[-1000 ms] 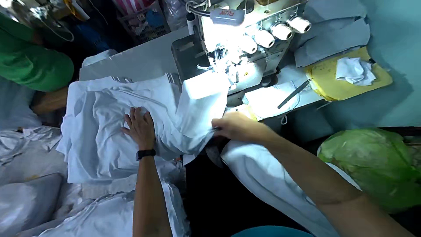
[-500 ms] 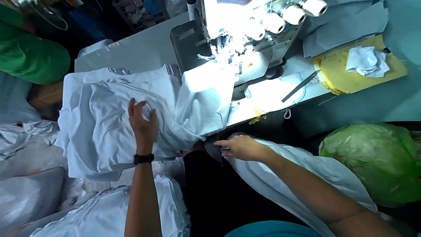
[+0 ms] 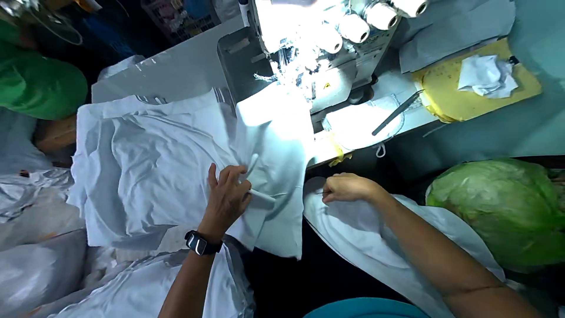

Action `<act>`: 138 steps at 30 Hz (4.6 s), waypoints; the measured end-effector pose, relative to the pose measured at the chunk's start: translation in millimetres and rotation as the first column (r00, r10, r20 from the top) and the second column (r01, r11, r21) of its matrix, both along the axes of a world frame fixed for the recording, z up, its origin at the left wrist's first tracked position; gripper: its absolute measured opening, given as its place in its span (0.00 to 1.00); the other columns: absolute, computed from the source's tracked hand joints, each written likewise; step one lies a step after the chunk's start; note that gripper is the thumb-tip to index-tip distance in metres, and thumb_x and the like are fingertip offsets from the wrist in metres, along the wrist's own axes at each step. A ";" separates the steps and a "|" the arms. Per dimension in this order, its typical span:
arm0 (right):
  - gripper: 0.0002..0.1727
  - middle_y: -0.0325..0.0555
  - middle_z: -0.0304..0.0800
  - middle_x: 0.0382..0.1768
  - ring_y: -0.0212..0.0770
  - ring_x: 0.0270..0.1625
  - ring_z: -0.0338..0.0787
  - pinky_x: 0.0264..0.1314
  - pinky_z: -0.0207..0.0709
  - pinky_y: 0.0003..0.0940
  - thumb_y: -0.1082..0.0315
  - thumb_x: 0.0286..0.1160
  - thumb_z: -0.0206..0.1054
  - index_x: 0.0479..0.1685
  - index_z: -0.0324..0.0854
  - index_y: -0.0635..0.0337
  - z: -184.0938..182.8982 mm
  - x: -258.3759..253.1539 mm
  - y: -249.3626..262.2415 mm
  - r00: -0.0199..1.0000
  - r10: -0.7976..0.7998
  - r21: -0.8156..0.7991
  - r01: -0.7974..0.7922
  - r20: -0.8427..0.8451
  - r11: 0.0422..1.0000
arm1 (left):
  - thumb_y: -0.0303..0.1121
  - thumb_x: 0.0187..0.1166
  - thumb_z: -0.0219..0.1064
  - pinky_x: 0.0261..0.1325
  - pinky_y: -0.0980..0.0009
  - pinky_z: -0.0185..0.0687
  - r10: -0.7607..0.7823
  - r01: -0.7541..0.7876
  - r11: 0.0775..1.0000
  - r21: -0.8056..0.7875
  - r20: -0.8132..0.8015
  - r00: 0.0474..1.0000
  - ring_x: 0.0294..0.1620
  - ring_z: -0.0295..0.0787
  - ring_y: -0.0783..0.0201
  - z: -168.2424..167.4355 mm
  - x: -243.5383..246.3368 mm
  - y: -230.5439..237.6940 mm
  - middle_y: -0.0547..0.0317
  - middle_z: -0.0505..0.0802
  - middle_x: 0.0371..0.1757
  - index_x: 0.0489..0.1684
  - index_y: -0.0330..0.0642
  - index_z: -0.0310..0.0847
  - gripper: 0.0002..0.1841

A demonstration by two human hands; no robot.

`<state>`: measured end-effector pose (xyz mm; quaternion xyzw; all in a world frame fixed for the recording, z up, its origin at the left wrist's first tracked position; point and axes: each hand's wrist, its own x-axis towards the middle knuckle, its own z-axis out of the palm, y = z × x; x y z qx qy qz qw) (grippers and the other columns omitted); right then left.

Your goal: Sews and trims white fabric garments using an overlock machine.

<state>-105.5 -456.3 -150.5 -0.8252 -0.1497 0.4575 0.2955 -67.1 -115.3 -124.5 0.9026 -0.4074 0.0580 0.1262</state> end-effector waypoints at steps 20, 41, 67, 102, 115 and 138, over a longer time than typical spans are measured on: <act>0.08 0.30 0.82 0.18 0.17 0.15 0.68 0.17 0.61 0.14 0.74 0.75 0.68 0.27 0.85 0.59 75.4 57.2 23.7 0.487 -0.873 0.871 0.413 0.036 0.266 | 0.31 0.83 0.66 0.46 0.76 0.79 0.019 0.020 0.909 -0.416 0.089 0.996 0.37 0.87 0.68 125.8 96.4 -127.9 0.47 0.93 0.38 0.41 0.30 0.88 0.11; 0.07 0.39 0.84 0.33 0.24 0.30 0.79 0.32 0.74 0.18 0.71 0.67 0.77 0.28 0.84 0.60 15.4 26.6 17.3 0.381 -0.898 0.800 0.456 0.220 0.390 | 0.28 0.86 0.60 0.34 0.64 0.76 -0.182 0.247 0.948 -0.203 0.293 0.939 0.33 0.85 0.53 139.5 64.7 -111.1 0.42 0.87 0.36 0.44 0.30 0.87 0.11; 0.24 0.28 0.83 0.22 0.20 0.22 0.79 0.30 0.77 0.17 0.72 0.59 0.74 0.59 0.84 0.68 8.0 -20.5 30.3 0.489 -0.868 0.670 0.673 -0.085 0.313 | 0.30 0.77 0.71 0.44 0.85 0.79 0.004 -0.091 0.912 -0.401 -0.213 0.977 0.39 0.83 0.81 87.2 98.3 -111.9 0.61 0.90 0.40 0.37 0.37 0.91 0.06; 0.04 0.38 0.92 0.30 0.15 0.30 0.83 0.34 0.76 0.09 0.78 0.60 0.71 0.33 0.88 0.69 41.2 54.4 49.4 0.243 -0.929 0.912 0.236 0.278 0.335 | 0.27 0.82 0.66 0.64 0.39 0.78 0.228 -0.250 0.939 -0.238 -0.114 0.967 0.56 0.89 0.36 84.5 143.4 -130.9 0.34 0.91 0.51 0.61 0.29 0.80 0.14; 0.10 0.46 0.95 0.30 0.26 0.30 0.89 0.37 0.82 0.20 0.70 0.76 0.68 0.40 0.94 0.66 30.5 70.4 49.2 0.023 -0.802 0.790 0.155 0.597 0.592 | 0.46 0.81 0.69 0.80 0.42 0.67 0.460 -0.614 0.690 -0.383 -0.423 0.781 0.76 0.79 0.38 78.4 239.0 -120.4 0.30 0.83 0.72 0.78 0.28 0.70 0.34; 0.15 0.51 0.90 0.32 0.44 0.33 0.89 0.35 0.83 0.36 0.60 0.82 0.67 0.47 0.88 0.66 31.4 11.7 80.3 0.199 -0.501 0.515 -0.026 0.842 0.857 | 0.26 0.81 0.68 0.60 0.80 0.83 0.429 -0.313 0.784 -0.536 0.103 0.897 0.52 0.92 0.66 21.5 -74.2 -25.6 0.47 0.95 0.45 0.42 0.33 0.90 0.06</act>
